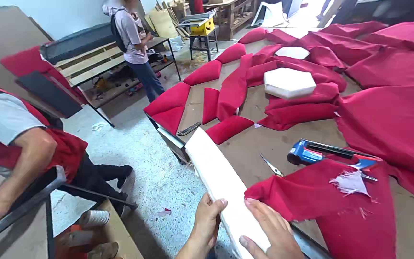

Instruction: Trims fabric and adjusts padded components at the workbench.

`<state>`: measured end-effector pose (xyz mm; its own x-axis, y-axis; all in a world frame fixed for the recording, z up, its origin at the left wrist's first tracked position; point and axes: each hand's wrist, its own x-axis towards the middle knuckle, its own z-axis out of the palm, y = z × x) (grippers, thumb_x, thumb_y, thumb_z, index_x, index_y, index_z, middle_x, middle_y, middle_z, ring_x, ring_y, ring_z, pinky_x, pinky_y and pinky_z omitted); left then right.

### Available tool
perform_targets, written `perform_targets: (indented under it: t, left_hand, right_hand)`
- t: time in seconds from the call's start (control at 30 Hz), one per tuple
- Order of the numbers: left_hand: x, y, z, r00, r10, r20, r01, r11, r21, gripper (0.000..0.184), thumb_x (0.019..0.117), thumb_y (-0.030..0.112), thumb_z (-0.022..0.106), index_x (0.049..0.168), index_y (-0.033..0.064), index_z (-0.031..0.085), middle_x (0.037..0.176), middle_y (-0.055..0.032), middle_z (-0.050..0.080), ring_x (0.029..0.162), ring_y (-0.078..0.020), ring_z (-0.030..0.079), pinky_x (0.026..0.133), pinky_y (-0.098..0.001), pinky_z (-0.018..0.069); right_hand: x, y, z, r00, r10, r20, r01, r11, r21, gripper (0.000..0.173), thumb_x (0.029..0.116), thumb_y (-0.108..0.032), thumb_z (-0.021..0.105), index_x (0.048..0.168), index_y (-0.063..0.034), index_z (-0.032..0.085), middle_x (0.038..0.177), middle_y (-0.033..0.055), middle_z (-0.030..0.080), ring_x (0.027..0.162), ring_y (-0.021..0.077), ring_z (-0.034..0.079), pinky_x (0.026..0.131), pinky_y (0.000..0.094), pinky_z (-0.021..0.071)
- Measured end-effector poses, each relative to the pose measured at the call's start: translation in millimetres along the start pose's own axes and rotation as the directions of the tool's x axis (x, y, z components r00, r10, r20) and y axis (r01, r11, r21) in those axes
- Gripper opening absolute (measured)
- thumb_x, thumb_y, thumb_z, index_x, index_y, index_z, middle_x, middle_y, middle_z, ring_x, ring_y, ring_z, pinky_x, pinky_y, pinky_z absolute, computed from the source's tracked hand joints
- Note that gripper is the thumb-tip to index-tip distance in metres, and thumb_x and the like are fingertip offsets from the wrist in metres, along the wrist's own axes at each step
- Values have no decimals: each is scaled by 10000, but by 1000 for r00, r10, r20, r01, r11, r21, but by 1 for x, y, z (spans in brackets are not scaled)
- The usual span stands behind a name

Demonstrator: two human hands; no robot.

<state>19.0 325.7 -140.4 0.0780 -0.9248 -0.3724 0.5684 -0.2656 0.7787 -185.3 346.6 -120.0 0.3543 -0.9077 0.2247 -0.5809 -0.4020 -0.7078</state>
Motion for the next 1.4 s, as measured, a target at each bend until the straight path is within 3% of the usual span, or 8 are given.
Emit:
perform_targets:
  t: [0.13, 0.37, 0.63, 0.93, 1.03, 1.2, 1.3, 1.4]
  left_hand:
    - [3, 7, -19, 999, -20, 45, 20, 1000, 0, 613, 866, 132, 729, 1369, -79, 449, 1135, -264, 692, 999, -349, 724, 878, -513, 614]
    - [64, 67, -65, 990, 25, 136, -25, 1000, -2, 617, 896, 172, 690, 1397, -71, 423, 1134, -255, 693, 994, -335, 727, 876, -505, 615]
    - [159, 184, -129, 985, 170, 43, -175, 950, 258, 596, 1020, 85, 481, 1595, 79, 325, 1363, -199, 625, 1104, -311, 701, 896, -483, 618]
    - [225, 229, -152, 981, 189, 38, -189, 908, 374, 453, 1023, 144, 395, 1463, 41, 426, 1118, -51, 727, 914, -115, 737, 777, -321, 641]
    - [236, 229, -149, 985, 173, 21, -170, 924, 341, 369, 1045, 165, 333, 1382, 62, 442, 986, 19, 738, 837, -57, 734, 732, -272, 637]
    - [229, 231, -134, 982, 186, 14, -182, 937, 298, 339, 1039, 141, 286, 1337, 79, 436, 953, 38, 748, 833, -51, 738, 734, -266, 639]
    - [225, 240, -124, 976, 214, 43, -218, 945, 243, 311, 1030, 122, 278, 1276, 119, 468, 933, 54, 764, 842, -52, 743, 759, -264, 634]
    - [211, 248, -121, 954, 294, 51, -297, 920, 257, 323, 1018, 79, 271, 1176, 166, 539, 909, 106, 769, 833, 7, 729, 769, -204, 615]
  right_hand:
    - [5, 10, 4, 947, 270, 172, -298, 941, 164, 1082, 809, -615, 785, 1574, 4, 338, 1587, 246, 385, 1402, 334, 490, 1118, 533, 464]
    - [55, 16, 49, 869, 422, 257, -493, 706, 508, 883, 982, -428, 665, 1624, -43, 198, 1322, 150, 647, 1060, 251, 713, 919, 480, 610]
    - [103, 88, 80, 911, 346, -224, -404, 857, -321, 768, 869, -465, 723, 1483, -49, 526, 1570, 205, 446, 1496, 402, 357, 1220, 630, 272]
    - [110, 110, 85, 807, 345, -480, -524, 793, -311, 427, 941, -163, 629, 1341, -16, 645, 1429, 164, 605, 1342, 328, 569, 1131, 526, 454]
    - [151, 104, 71, 762, 237, -602, -531, 761, -373, 612, 882, -131, 602, 1471, 11, 512, 1467, 203, 557, 1348, 360, 555, 1106, 546, 466]
    - [282, 104, 49, 989, 113, 100, -54, 882, -467, 762, 838, -236, 799, 1530, -165, 487, 1620, 87, 410, 1529, 288, 322, 1224, 585, 287]
    - [377, 129, 47, 832, 51, 553, 244, 861, -447, 1116, 706, -295, 931, 1624, -181, 308, 1700, 107, 223, 1579, 319, 152, 1245, 632, 144]
    - [419, 145, 57, 709, -19, 705, 463, 766, -446, 1270, 531, -535, 982, 1586, -169, 377, 1538, 169, 459, 1424, 403, 423, 1155, 678, 317]
